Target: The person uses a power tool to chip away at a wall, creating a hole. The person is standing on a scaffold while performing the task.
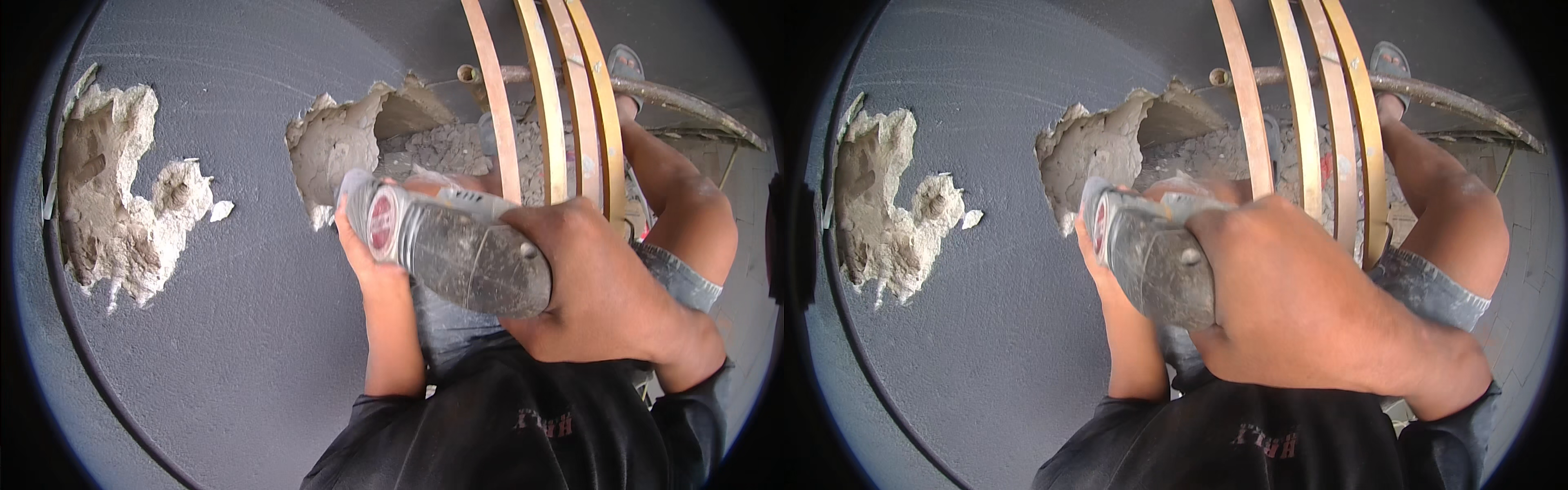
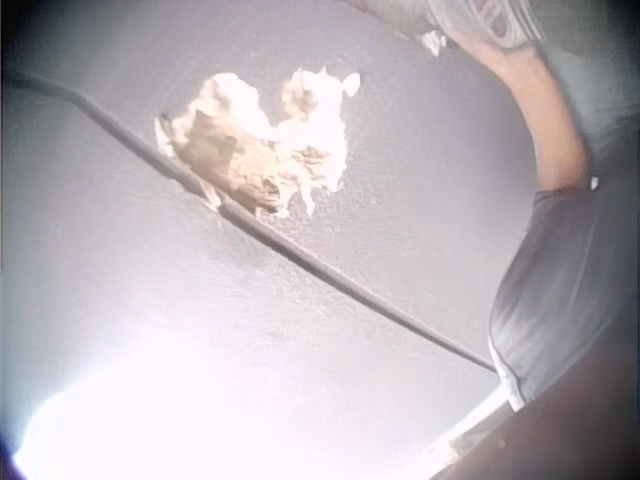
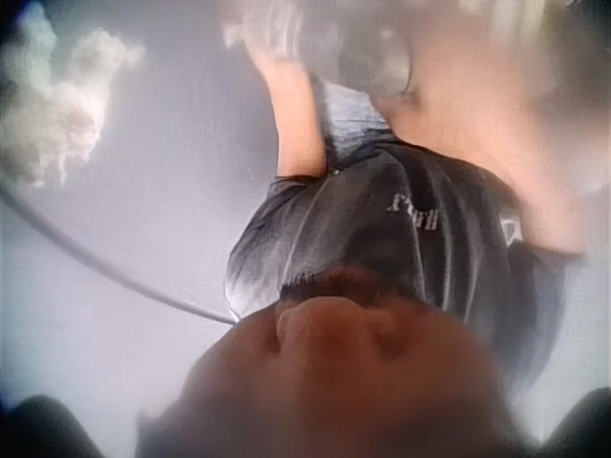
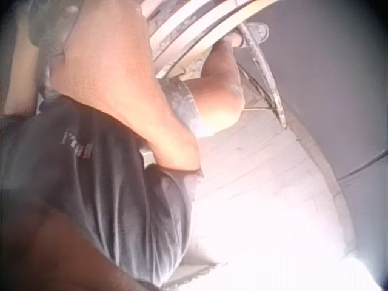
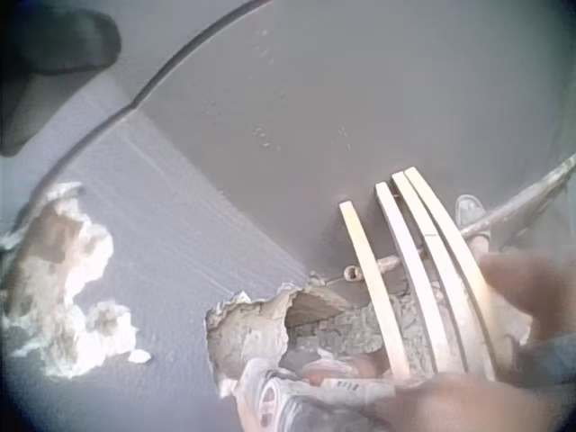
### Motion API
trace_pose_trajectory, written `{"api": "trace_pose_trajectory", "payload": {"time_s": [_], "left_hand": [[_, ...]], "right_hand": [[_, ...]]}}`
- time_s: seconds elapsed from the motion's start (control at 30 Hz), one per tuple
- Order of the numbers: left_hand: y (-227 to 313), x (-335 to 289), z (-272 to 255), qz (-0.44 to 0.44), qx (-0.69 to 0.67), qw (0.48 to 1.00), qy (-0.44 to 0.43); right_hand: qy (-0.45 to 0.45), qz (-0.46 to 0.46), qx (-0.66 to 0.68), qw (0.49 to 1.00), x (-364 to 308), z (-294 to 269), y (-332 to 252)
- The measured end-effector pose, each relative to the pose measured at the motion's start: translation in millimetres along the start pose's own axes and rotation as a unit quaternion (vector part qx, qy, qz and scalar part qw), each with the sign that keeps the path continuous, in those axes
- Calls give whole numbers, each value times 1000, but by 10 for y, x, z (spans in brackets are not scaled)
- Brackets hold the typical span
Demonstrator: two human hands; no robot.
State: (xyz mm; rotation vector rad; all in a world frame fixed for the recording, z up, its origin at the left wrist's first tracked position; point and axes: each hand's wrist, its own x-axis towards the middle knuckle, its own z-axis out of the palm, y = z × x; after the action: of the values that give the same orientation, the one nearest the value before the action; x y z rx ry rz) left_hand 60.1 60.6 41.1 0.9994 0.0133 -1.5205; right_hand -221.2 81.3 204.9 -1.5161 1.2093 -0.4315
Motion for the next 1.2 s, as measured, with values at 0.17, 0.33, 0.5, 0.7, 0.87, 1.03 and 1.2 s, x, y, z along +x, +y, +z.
{"api": "trace_pose_trajectory", "payload": {"time_s": [0.17,0.33,0.5,0.7,0.87,1.03,1.2], "left_hand": [[-161,-42,-152,-67,-9,997,-31],[-309,-321,-51,-106,-3,992,-63],[-557,-603,190,-75,62,993,-68],[-644,-647,-4,-79,81,991,-76],[-574,-503,-255,-110,30,992,-56],[-575,-560,-498,-108,-56,991,-57],[-508,-515,-567,-79,-107,989,-72]], "right_hand": [[40,-50,48,997,-363,373,521],[98,-54,104,988,-827,452,805],[96,-61,89,990,-1210,402,1065],[112,-86,111,984,-1333,522,1218],[108,-86,67,988,-1215,690,1141],[91,-117,-10,989,-1071,971,1190],[81,-153,-34,984,-895,1168,1203]]}}
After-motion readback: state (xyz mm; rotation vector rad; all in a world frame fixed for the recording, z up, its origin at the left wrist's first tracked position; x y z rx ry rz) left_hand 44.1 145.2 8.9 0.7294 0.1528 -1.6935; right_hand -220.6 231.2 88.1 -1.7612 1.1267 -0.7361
